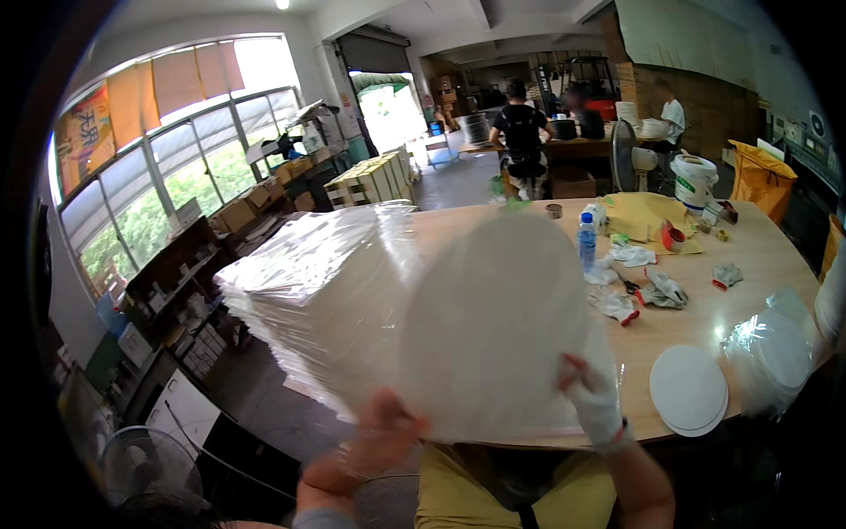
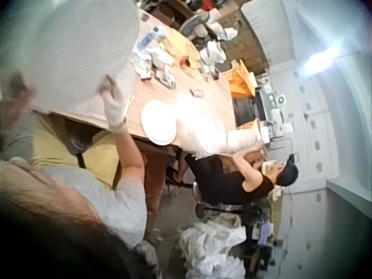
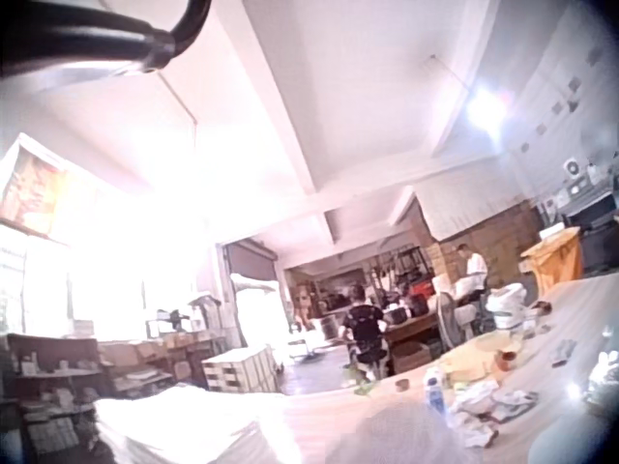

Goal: The person places white circular plates into clear plastic bags one by one. They pick up a plate, insert it into a bag, and then set the bagged plate aside on the table. The person wears gloves and works at a wooden table in a warehouse setting.

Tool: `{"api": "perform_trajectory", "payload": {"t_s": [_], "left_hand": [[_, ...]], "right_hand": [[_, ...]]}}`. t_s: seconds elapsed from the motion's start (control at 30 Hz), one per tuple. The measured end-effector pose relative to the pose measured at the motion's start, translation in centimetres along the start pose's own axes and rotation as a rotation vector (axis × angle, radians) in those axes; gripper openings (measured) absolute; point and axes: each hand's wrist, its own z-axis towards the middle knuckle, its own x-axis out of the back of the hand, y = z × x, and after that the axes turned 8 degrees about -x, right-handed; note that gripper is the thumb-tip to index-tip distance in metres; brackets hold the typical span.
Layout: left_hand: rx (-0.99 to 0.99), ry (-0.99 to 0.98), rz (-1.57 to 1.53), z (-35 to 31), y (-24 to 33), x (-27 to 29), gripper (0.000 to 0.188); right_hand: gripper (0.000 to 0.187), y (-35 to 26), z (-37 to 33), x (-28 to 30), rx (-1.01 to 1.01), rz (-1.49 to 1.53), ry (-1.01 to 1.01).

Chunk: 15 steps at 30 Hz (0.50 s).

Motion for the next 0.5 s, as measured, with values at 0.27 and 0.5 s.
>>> {"api": "perform_trajectory", "payload": {"t_s": [0.27,0.5], "left_hand": [[0.115,0.541,-0.086,10.6,-1.0,23.2,0.040],[0.457,0.510,1.152,9.1,-5.8,27.2,0.106]], "right_hand": [[0.028,-16.9,13.3,-21.9,-0.126,0.193,-0.430],[0.028,-15.7,16.6,-25.3,-0.072,-0.406,-0.605]]}}
